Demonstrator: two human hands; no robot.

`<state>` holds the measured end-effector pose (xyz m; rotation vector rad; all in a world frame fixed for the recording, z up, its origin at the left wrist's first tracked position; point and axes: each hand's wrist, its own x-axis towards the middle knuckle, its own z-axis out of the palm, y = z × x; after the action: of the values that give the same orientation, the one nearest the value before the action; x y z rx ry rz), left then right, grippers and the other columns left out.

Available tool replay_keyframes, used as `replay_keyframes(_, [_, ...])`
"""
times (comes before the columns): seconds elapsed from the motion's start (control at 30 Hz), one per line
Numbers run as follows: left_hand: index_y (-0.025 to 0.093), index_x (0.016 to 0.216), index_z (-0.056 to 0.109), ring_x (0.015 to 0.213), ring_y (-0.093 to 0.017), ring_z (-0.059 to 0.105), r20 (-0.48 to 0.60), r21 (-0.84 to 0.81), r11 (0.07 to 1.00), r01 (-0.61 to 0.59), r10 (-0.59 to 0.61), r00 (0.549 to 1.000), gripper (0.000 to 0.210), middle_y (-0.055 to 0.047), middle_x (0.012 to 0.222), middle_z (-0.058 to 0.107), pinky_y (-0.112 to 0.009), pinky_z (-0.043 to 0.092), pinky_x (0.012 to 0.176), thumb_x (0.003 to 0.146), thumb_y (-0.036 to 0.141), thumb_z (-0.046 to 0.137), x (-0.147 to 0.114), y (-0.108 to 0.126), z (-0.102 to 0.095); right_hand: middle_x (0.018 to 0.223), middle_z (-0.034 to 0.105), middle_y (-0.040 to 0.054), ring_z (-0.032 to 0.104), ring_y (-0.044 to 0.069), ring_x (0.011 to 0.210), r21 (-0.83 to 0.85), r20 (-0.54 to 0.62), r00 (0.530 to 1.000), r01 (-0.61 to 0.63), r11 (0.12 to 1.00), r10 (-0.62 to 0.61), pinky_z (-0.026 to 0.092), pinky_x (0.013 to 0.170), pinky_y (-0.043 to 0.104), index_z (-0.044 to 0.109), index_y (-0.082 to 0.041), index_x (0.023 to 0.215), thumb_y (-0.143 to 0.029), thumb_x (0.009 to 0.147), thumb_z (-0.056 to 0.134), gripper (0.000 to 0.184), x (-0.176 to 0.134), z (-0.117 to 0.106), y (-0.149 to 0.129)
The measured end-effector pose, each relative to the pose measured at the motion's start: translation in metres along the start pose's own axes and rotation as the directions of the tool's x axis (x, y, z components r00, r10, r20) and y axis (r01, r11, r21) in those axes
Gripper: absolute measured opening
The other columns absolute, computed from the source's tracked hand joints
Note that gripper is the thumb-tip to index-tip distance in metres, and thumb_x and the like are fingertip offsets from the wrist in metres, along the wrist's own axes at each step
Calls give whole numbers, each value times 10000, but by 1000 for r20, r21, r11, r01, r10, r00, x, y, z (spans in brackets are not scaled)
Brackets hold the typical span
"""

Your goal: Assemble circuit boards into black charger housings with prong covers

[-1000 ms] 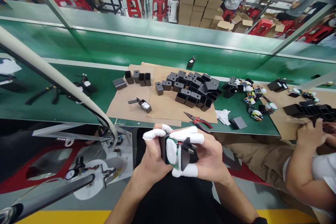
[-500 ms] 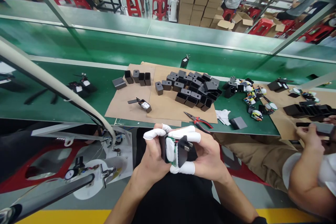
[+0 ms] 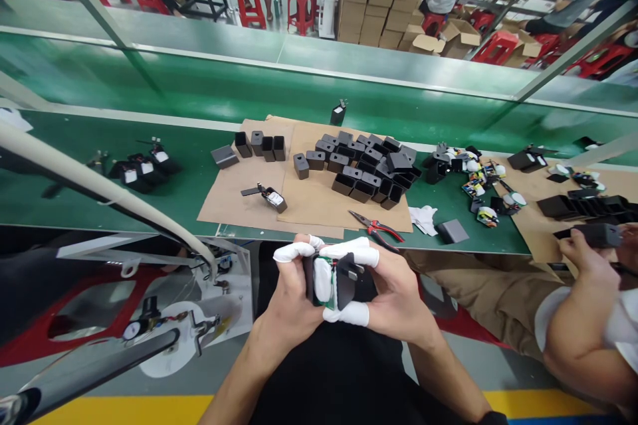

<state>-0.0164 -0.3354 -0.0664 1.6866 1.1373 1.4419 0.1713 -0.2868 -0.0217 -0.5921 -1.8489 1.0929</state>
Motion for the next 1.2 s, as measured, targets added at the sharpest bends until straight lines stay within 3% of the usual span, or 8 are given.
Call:
replay_keyframes(0.3, [314, 1297, 327, 1113, -223, 685, 2, 119, 993, 3, -3, 1000, 654, -94, 1273, 531, -402, 631, 934, 916, 248, 855, -1, 0, -2, 1293, 811, 98, 799, 272, 1102, -64, 9, 1000, 11, 998, -11, 660, 960, 382, 700, -287, 1417, -296, 844, 1001, 647, -2, -2, -2])
replay_keyframes(0.57, [321, 1289, 354, 1125, -210, 652, -47, 8, 999, 48, -47, 998, 669, -75, 1256, 503, -387, 631, 950, 892, 325, 892, -2, -2, 2, 1293, 809, 88, 789, 258, 1103, -60, 24, 1000, 4, 998, -2, 652, 970, 367, 702, -283, 1426, -273, 864, 977, 625, 2, -2, -2])
replay_keyframes(0.87, [311, 1296, 343, 1120, -212, 690, -38, 97, 995, -18, 21, 999, 642, -69, 1231, 518, -396, 635, 951, 895, 203, 833, 4, 1, 3, 1284, 801, 101, 775, 262, 1103, -59, 21, 1000, -15, 998, 17, 650, 967, 377, 693, -283, 1464, -300, 844, 1004, 694, -3, -5, -3])
replay_keyframes(1.2, [302, 1294, 385, 1131, -234, 689, -84, 156, 986, 63, -51, 995, 637, -98, 1290, 554, -410, 619, 937, 866, 212, 848, -7, -9, 3, 1300, 786, 117, 773, 271, 1124, -90, 90, 995, -37, 995, 45, 660, 983, 398, 676, -273, 1468, -368, 899, 957, 641, 2, -5, -3])
